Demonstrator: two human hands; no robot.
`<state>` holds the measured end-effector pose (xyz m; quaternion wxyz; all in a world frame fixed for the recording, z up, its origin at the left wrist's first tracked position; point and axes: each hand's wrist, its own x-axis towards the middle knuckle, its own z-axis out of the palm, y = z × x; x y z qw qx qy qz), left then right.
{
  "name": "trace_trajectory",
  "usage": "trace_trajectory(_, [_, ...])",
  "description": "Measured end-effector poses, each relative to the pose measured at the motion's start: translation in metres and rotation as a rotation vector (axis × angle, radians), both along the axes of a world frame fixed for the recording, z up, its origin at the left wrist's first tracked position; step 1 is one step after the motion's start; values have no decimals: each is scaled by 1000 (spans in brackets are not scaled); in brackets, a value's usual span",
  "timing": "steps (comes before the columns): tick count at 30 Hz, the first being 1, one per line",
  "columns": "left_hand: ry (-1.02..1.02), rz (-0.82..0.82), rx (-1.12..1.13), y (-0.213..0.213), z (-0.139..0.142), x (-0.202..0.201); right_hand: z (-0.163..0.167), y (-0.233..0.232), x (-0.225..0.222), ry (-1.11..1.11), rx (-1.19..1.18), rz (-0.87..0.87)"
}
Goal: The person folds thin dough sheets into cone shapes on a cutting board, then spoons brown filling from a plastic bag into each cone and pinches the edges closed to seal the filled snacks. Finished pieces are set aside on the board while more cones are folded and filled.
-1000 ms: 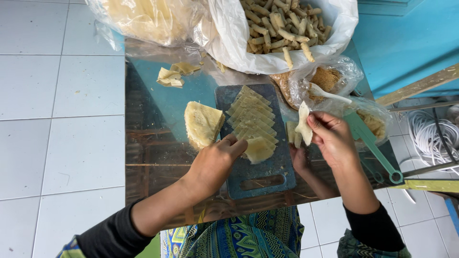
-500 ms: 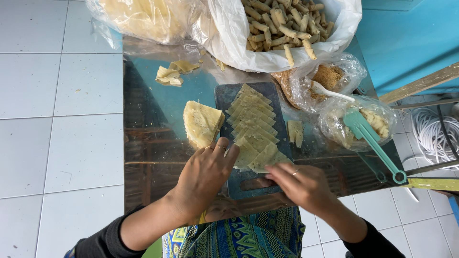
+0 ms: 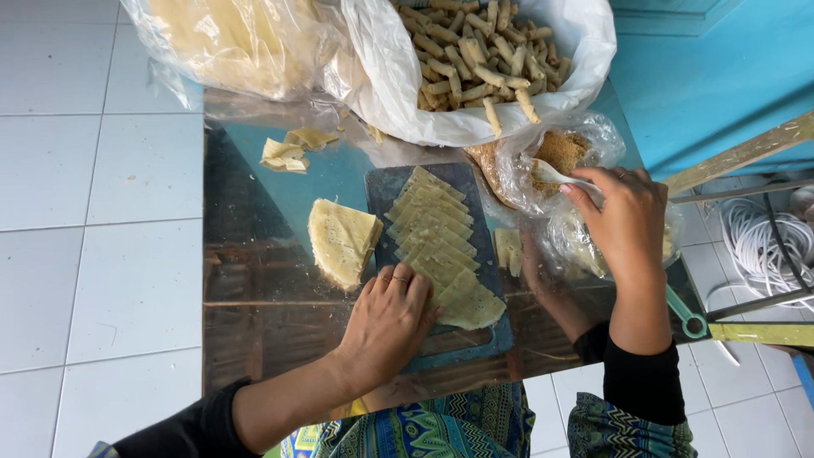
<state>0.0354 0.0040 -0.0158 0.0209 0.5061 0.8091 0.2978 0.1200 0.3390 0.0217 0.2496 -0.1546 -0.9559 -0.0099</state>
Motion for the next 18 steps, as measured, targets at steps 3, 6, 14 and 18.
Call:
trace_trajectory(3, [-19, -25, 54, -4, -3, 1, -8, -5, 2, -1, 6, 2])
trace_trajectory(6, [-64, -31, 117, -6, -1, 1, -9, -7, 2, 11, -5, -13])
trace_trajectory(14, [-205, -92, 136, -6, 12, -4, -18, -10, -3, 66, -74, 43])
trace_trajectory(18, [-227, -103, 82, -7, 13, -5, -24, -6, -5, 125, -153, 55])
